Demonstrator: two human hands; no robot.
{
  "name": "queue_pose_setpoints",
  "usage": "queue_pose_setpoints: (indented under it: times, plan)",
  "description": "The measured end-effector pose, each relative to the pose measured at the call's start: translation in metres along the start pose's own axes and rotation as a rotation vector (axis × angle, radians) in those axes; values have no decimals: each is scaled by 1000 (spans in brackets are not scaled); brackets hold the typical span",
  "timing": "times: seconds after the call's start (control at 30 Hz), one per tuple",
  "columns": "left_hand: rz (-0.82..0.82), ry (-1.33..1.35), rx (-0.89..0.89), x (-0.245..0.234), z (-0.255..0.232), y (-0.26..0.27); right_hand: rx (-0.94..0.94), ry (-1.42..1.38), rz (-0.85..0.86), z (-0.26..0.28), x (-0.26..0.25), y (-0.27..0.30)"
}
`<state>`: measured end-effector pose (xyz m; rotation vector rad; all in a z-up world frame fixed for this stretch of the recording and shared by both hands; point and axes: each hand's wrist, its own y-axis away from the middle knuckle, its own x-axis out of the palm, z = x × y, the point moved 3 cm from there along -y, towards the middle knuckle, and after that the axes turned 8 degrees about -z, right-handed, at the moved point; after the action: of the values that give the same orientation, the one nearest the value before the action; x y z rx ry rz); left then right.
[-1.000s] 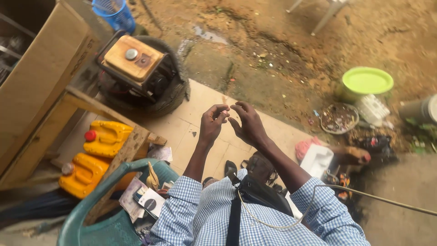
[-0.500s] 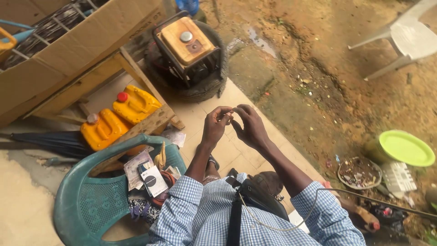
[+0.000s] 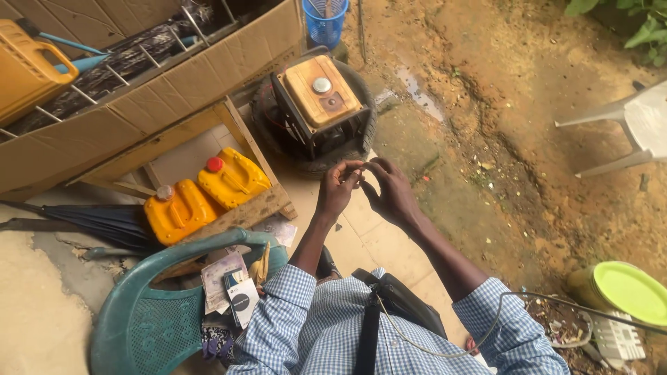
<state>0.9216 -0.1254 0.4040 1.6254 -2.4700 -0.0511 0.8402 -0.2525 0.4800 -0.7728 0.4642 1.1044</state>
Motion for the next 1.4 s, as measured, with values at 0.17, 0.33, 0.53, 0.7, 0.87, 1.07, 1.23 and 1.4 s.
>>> queue_pose_setpoints:
  times: [0.17,0.33,0.53,0.7,0.87,1.07,1.23,1.4]
  plan:
    - [-72,-20,1,-40,-12,-28,-61,-48,45,12,32,-38]
    - [-111,123,30,-79,-17,-51,-104,-89,111,30,66,-72]
    - [-199,113,83,-113,-23,-68,-270,-120,105,47,94,-107]
    - [-276,174,46,-130,-19,-82,-330,-180,140,47,107,-133]
    - [-360,190,79,-141,-10,-105,-357,-227,214,38,121,-166]
    - [-511,144,160,-142,-21,-140,-442,-271,302,29,126,-219]
    - [-616,183,209,-140,12,-167,-562,-298,333,2,137,-257]
    - [-739,123,79,-144,6,-163,-666,-295,399,8,144,-279]
